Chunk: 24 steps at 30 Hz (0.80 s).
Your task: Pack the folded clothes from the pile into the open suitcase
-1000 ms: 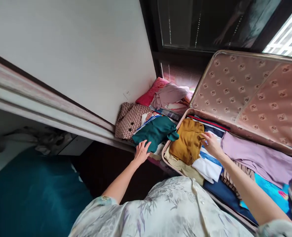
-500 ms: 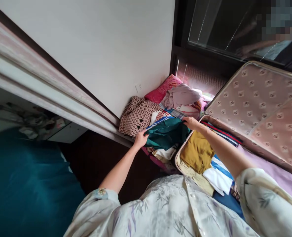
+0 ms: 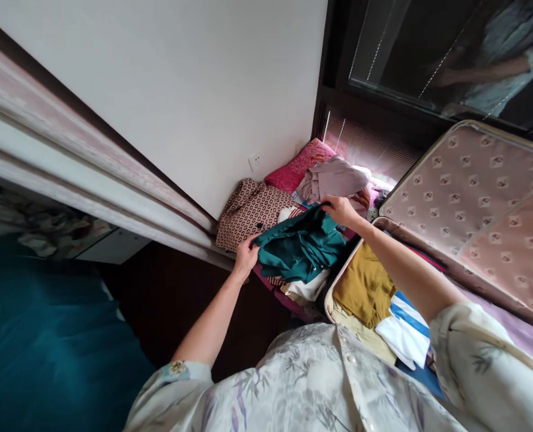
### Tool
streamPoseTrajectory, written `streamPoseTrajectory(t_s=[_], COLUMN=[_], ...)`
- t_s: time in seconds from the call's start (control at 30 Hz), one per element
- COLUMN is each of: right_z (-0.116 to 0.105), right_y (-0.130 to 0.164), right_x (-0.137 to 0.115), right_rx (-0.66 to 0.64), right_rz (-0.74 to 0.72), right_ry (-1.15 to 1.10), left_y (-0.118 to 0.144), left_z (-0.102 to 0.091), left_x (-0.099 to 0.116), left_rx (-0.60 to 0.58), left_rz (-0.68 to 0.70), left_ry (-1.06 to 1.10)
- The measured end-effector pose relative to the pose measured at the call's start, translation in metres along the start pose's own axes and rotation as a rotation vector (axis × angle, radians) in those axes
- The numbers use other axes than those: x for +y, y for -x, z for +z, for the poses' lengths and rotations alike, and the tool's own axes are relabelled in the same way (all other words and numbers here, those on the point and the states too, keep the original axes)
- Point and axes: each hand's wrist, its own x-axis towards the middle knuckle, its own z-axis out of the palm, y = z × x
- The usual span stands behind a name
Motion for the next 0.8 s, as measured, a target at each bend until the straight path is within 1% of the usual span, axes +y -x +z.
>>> streamPoseTrajectory(t_s=[0.07, 0.13, 0.2, 0.23, 0.27, 0.3, 0.33, 0.4, 0.47, 0.5, 0.57, 0.67, 0.73, 0.8], right_z=[-0.008, -0.015, -0.018, -0.018, -0.017, -0.016, -0.015, -0.017, -0.028, -0.039, -0.068, -0.129, -0.171, -0.208], right_y=[0.023, 0.053, 0.083, 0.096, 0.108, 0.116, 0.122, 0.126, 0.123, 0.120, 0.115, 0.118, 0.129, 0.146], right_x=[0.010, 0.021, 0.030, 0.033, 0.035, 0.037, 0.037, 0.037, 0.032, 0.028, 0.016, -0.011, -0.028, -0.040], right_rx=[-0.002, -0.080, -0.162, -0.184, -0.194, -0.194, -0.189, -0.165, -0.135, -0.110, -0.042, 0.080, 0.162, 0.262], right_rz=[-0.075, -0.088, -0.049, -0.022, 0.001, 0.017, 0.029, 0.065, 0.080, 0.068, 0.004, -0.103, -0.127, -0.114], right_ry=[-0.022, -0.037, -0.039, -0.035, -0.032, -0.031, -0.032, -0.048, -0.088, -0.106, -0.109, -0.030, 0.029, 0.038], left_y=[0.015, 0.035, 0.055, 0.063, 0.069, 0.073, 0.073, 0.064, 0.044, 0.032, 0.005, -0.025, -0.035, -0.037], left_z=[-0.001, 0.000, 0.004, 0.007, 0.010, 0.012, 0.013, 0.011, 0.002, -0.004, -0.019, -0.039, -0.047, -0.049], left_x=[0.004, 0.008, 0.008, 0.008, 0.008, 0.008, 0.010, 0.019, 0.039, 0.053, 0.090, 0.159, 0.206, 0.250], left_rx=[-0.115, -0.326, -0.542, -0.606, -0.623, -0.597, -0.537, -0.379, -0.239, -0.188, -0.119, -0.059, -0.042, -0.027], left_rz=[0.092, 0.183, 0.237, 0.240, 0.230, 0.212, 0.190, 0.168, 0.212, 0.264, 0.410, 0.615, 0.713, 0.784], left_ry=[0.019, 0.040, 0.035, 0.014, -0.014, -0.048, -0.084, -0.151, -0.206, -0.224, -0.235, -0.208, -0.169, -0.141])
